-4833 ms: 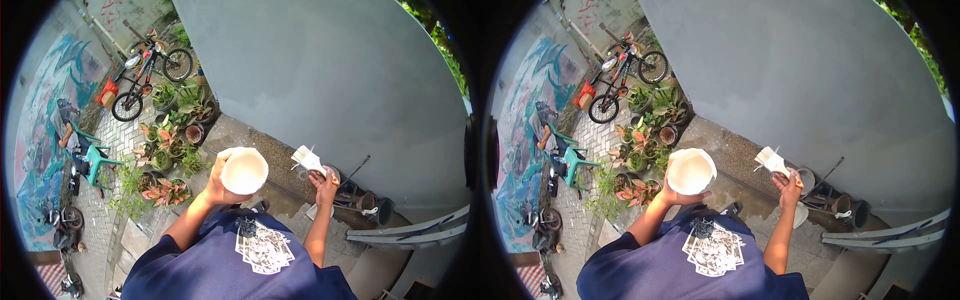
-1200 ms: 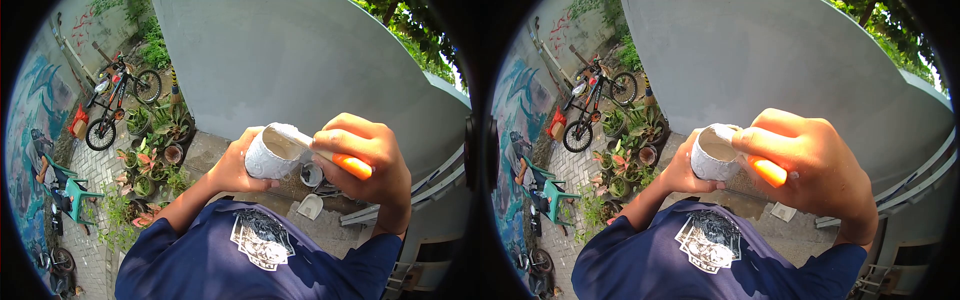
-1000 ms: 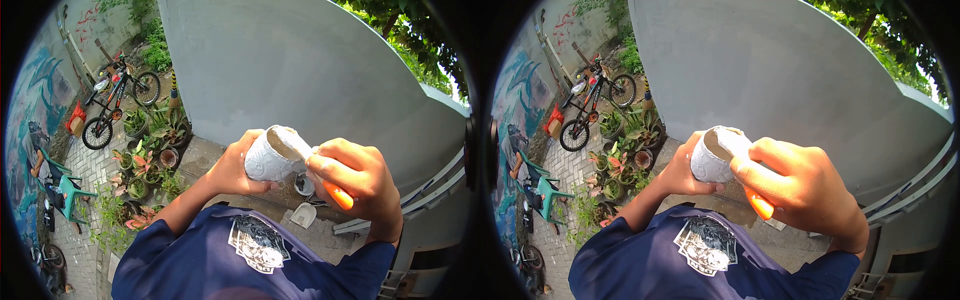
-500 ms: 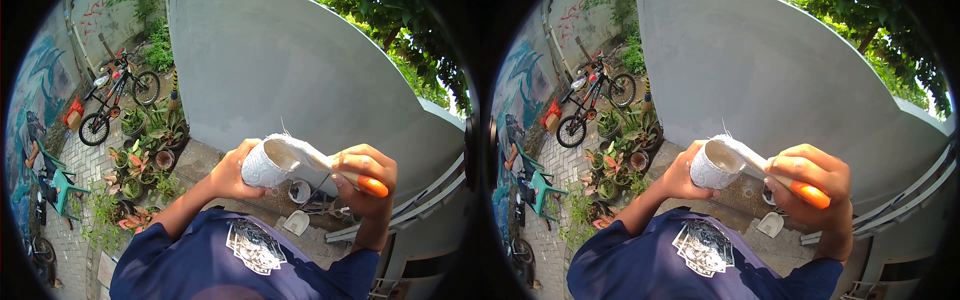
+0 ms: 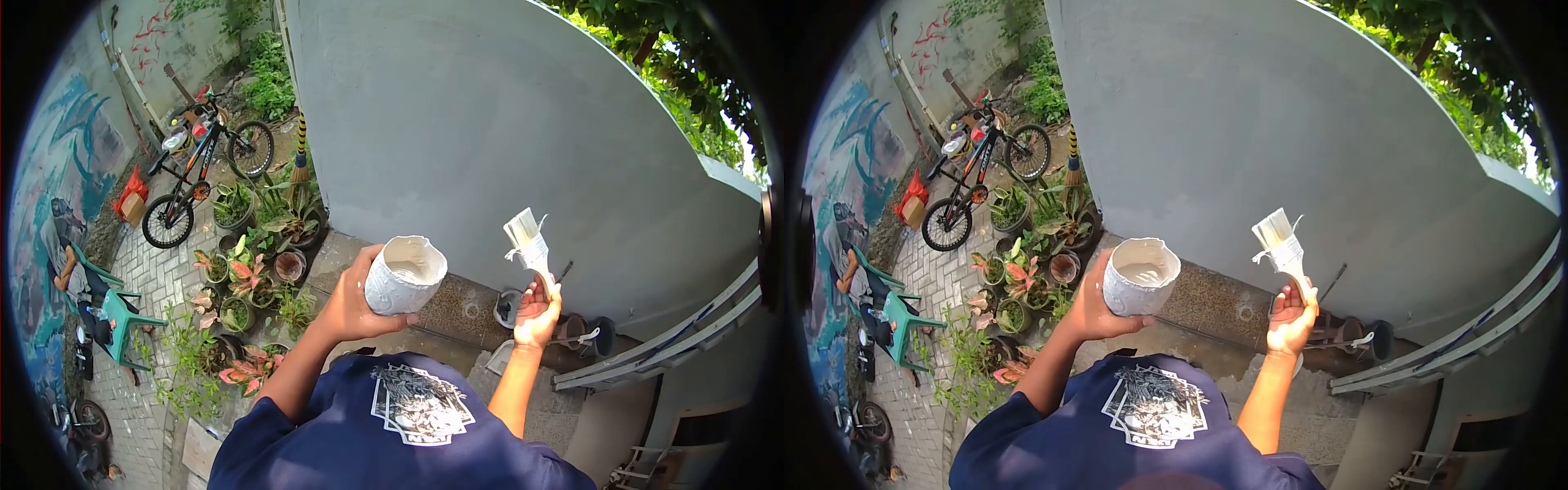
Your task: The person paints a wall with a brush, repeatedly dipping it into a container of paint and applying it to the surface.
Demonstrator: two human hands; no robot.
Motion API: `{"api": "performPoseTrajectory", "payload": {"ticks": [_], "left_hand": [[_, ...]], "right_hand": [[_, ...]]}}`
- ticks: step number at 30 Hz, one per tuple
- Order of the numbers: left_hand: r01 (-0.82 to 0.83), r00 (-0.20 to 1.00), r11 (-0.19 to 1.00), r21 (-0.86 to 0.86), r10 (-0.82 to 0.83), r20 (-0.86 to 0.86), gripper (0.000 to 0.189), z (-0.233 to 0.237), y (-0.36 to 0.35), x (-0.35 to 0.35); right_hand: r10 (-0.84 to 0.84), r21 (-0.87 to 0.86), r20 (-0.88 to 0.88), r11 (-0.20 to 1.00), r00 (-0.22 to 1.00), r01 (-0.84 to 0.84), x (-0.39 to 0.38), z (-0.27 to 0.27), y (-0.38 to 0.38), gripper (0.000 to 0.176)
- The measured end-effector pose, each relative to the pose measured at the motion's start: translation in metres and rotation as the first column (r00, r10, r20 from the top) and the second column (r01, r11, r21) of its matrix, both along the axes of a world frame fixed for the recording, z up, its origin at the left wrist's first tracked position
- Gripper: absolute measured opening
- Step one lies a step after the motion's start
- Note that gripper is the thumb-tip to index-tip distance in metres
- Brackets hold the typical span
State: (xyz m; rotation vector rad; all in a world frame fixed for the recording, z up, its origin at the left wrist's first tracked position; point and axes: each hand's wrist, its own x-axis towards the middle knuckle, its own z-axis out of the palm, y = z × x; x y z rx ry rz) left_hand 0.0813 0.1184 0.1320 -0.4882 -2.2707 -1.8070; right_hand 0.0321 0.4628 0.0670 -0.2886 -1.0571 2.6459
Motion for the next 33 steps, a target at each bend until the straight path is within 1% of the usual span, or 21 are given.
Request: {"api": "performPoseTrajectory", "payload": {"ticks": [1, 3, 5, 7, 9, 10, 12, 15, 17, 19, 21, 23, 24, 25, 26, 27, 28, 29, 31, 32, 33], "left_hand": [[-0.030, 0.997, 0.999, 0.021, 0.028, 0.075, 0.091, -0.001, -0.007, 0.001], [-0.009, 0.997, 1.000, 0.029, 0.006, 0.073, 0.092, -0.007, -0.023, 0.001], [-0.016, 0.996, 0.999, 0.047, 0.012, 0.086, 0.095, -0.010, -0.038, 0.000], [0.003, 0.996, 1.000, 0.010, -0.004, 0.086, 0.098, -0.009, -0.053, 0.000], [-0.069, 0.998, 0.998, 0.006, 0.069, -0.004, 0.093, -0.012, -0.065, 0.000], [-0.060, 0.996, 0.996, 0.067, 0.056, 0.063, 0.093, -0.013, -0.071, 0.000], [-0.064, 0.995, 0.994, 0.086, 0.057, 0.081, 0.092, -0.015, -0.083, 0.000], [-0.084, 0.990, 0.990, 0.115, 0.070, 0.121, 0.091, -0.010, -0.099, 0.000], [-0.111, 0.988, 0.994, -0.006, 0.111, 0.106, 0.091, -0.008, -0.109, -0.003], [-0.148, 0.980, 0.987, 0.054, 0.139, 0.144, 0.091, -0.016, -0.114, -0.005], [-0.216, 0.965, 0.973, 0.087, 0.199, 0.174, 0.091, -0.022, -0.123, -0.010], [-0.237, 0.962, 0.966, 0.105, 0.218, 0.165, 0.092, -0.026, -0.129, -0.018], [-0.246, 0.960, 0.962, 0.114, 0.226, 0.164, 0.091, -0.028, -0.132, -0.024], [-0.258, 0.957, 0.958, 0.124, 0.236, 0.166, 0.090, -0.030, -0.133, -0.030], [-0.326, 0.942, 0.933, 0.150, 0.308, 0.132, 0.087, -0.035, -0.131, -0.034], [-0.325, 0.942, 0.933, 0.151, 0.306, 0.135, 0.087, -0.035, -0.129, -0.041], [-0.339, 0.936, 0.926, 0.165, 0.314, 0.157, 0.086, -0.034, -0.127, -0.050], [-0.352, 0.930, 0.919, 0.176, 0.322, 0.177, 0.085, -0.033, -0.127, -0.058], [-0.383, 0.916, 0.914, 0.133, 0.357, 0.185, 0.086, -0.030, -0.123, -0.069], [-0.400, 0.909, 0.906, 0.135, 0.375, 0.181, 0.086, -0.026, -0.120, -0.078], [-0.417, 0.903, 0.898, 0.139, 0.392, 0.176, 0.086, -0.022, -0.116, -0.085]], "right_hand": [[0.007, -0.055, 0.048, 0.998, 0.999, -0.004, 0.003, -0.021, -0.004, 0.038], [0.064, -0.128, 0.134, 0.991, 0.989, -0.047, 0.010, -0.059, -0.010, 0.037], [0.103, -0.113, 0.195, 0.990, 0.975, -0.082, 0.014, -0.098, -0.014, 0.037], [0.141, -0.130, 0.236, 0.985, 0.962, -0.112, 0.018, -0.117, -0.030, 0.035], [0.152, -0.182, 0.249, 0.977, 0.957, -0.108, 0.021, -0.130, -0.045, 0.035], [0.165, -0.275, 0.256, 0.957, 0.953, -0.092, 0.023, -0.136, -0.052, 0.035], [0.159, -0.400, 0.300, 0.916, 0.941, -0.027, 0.024, -0.149, -0.065, 0.037], [0.189, -0.408, 0.262, 0.911, 0.947, -0.069, 0.021, -0.165, -0.084, 0.036], [0.215, -0.402, 0.259, 0.911, 0.942, -0.097, 0.017, -0.170, -0.094, 0.037], [0.358, -0.413, 0.271, 0.882, 0.894, -0.228, 0.009, -0.172, -0.101, 0.039], [0.393, -0.410, 0.267, 0.873, 0.880, -0.265, -0.002, -0.165, -0.113, 0.042], [0.516, -0.300, 0.307, 0.850, 0.800, -0.433, -0.019, -0.157, -0.120, 0.044], [0.565, -0.264, 0.305, 0.824, 0.767, -0.501, -0.031, -0.152, -0.123, 0.039], [0.559, -0.260, 0.306, 0.827, 0.770, -0.497, -0.046, -0.154, -0.124, 0.039], [0.617, -0.205, 0.313, 0.786, 0.722, -0.583, -0.060, -0.160, -0.123, 0.038], [0.671, -0.151, 0.324, 0.733, 0.667, -0.663, -0.073, -0.159, -0.126, 0.037], [0.622, -0.092, 0.396, 0.759, 0.675, -0.645, -0.087, -0.158, -0.132, 0.026], [0.624, -0.096, 0.392, 0.758, 0.676, -0.645, -0.103, -0.165, -0.131, 0.026], [0.468, 0.188, 0.637, 0.676, 0.612, -0.713, -0.134, -0.204, -0.127, 0.022], [0.400, 0.254, 0.671, 0.668, 0.625, -0.700, -0.146, -0.222, -0.127, 0.019], [0.404, 0.252, 0.665, 0.671, 0.629, -0.697, -0.155, -0.228, -0.125, 0.019]]}}
